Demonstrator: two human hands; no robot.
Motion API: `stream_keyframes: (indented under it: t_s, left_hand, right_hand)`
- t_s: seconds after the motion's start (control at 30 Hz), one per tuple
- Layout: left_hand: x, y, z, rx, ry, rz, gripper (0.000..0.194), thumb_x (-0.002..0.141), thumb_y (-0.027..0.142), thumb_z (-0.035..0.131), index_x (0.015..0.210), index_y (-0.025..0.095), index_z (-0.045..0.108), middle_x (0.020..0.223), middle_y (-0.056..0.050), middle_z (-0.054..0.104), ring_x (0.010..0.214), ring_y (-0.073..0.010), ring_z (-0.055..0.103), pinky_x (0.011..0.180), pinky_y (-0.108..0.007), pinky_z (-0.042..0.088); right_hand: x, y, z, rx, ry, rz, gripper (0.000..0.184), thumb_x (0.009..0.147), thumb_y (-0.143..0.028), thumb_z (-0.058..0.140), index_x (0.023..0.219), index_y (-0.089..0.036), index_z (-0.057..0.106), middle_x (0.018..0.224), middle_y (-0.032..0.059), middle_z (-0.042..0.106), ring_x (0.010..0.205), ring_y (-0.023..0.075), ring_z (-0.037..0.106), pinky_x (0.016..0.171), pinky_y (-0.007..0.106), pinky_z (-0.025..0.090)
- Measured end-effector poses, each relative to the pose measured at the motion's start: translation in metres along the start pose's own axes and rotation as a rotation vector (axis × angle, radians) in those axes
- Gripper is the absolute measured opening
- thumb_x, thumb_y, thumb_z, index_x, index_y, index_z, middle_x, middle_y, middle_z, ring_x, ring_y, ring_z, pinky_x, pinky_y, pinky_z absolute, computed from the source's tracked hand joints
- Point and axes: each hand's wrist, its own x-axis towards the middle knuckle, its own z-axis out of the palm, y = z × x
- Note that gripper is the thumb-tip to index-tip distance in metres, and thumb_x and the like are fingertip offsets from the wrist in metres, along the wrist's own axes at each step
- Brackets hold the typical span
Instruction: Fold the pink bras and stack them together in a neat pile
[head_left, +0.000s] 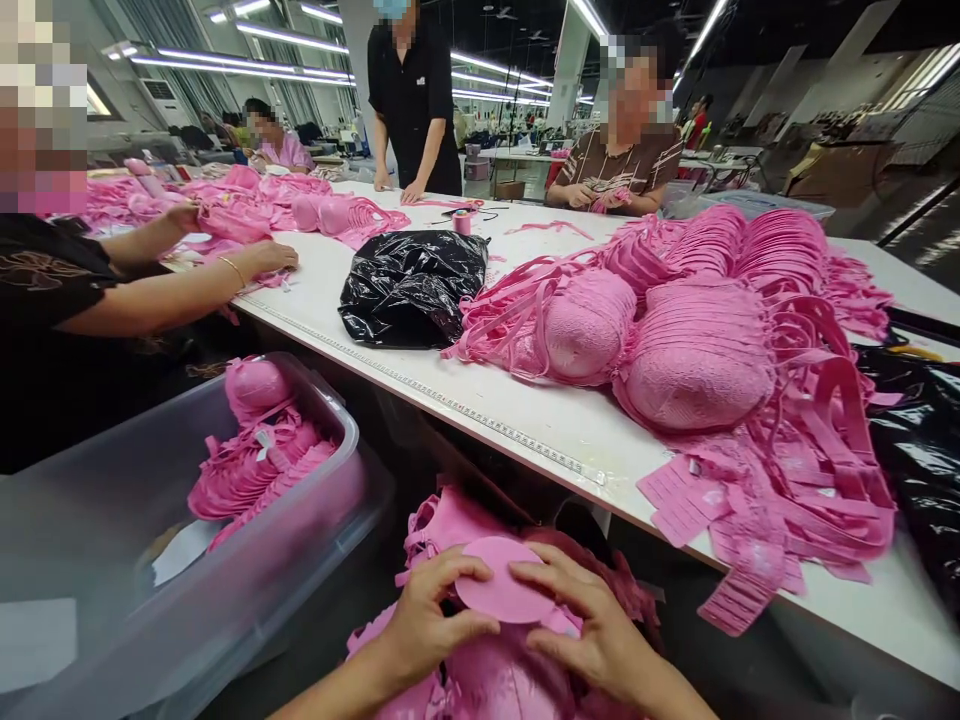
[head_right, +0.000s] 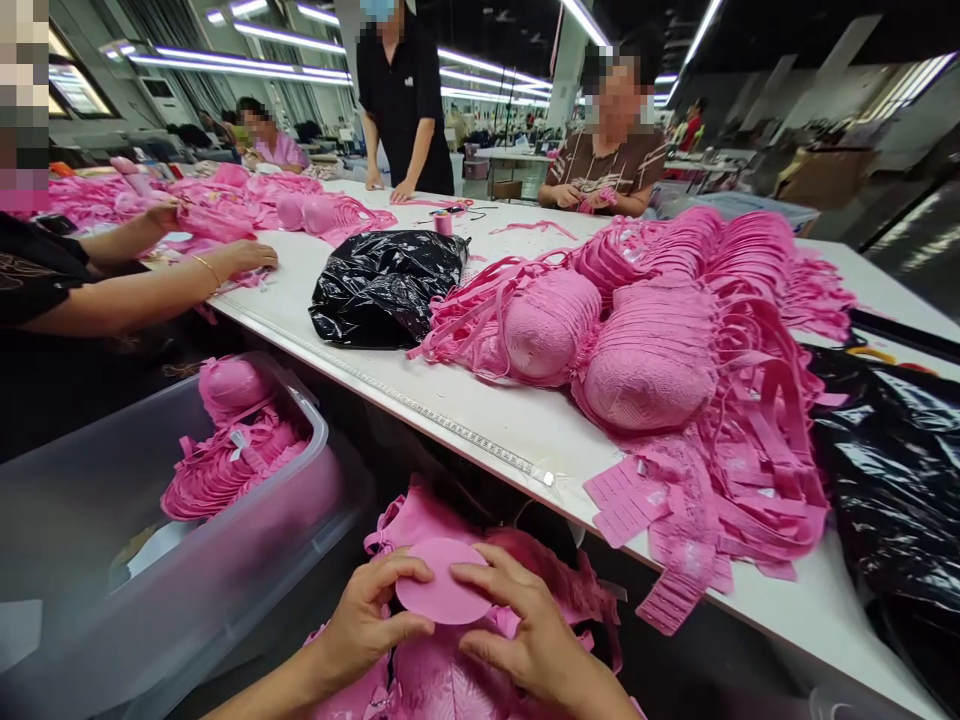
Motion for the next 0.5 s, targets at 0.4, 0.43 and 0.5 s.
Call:
stream_keyframes:
  t_s: [0.4, 0.43, 0.5]
  left_hand:
    - [-0.002, 0.019, -0.005, 0.375, -0.179, 0.109, 0.042, 0.065, 0.046, 0.073, 0.093, 0.017, 0.062, 0.125, -0.018, 0.055, 0.117, -0.0290, 0.050, 0.097, -0.038, 0.041]
    - [-0.003, 0.019, -0.004, 0.380, -0.168, 0.092, 0.041, 0.065, 0.045, 0.073, 0.093, 0.017, 0.062, 0.125, -0.018, 0.056, 0.117, -0.0290, 0.050, 0.097, -0.039, 0.041]
    - [-0.007, 0.017, -0.005, 0.382, -0.124, 0.074, 0.037, 0.066, 0.042, 0.073, 0.092, 0.017, 0.064, 0.125, -0.018, 0.056, 0.115, -0.0285, 0.053, 0.097, -0.039, 0.042]
  right_hand:
    - [0.004, 0.013, 0.025, 0.057, 0.218, -0.080, 0.016, 0.081, -0.036, 0.062, 0.089, -0.029, 0.074, 0.092, 0.0065, 0.073, 0.088, 0.0222, 0.068, 0.077, 0.031, 0.056]
    - [0.003, 0.014, 0.027, 0.045, 0.223, -0.065, 0.016, 0.080, -0.037, 0.062, 0.089, -0.029, 0.074, 0.091, 0.0066, 0.073, 0.088, 0.0226, 0.068, 0.077, 0.032, 0.056]
    - [-0.001, 0.017, 0.029, 0.011, 0.210, -0.055, 0.020, 0.078, -0.040, 0.064, 0.092, -0.030, 0.073, 0.095, 0.0076, 0.072, 0.092, 0.0241, 0.067, 0.079, 0.034, 0.055]
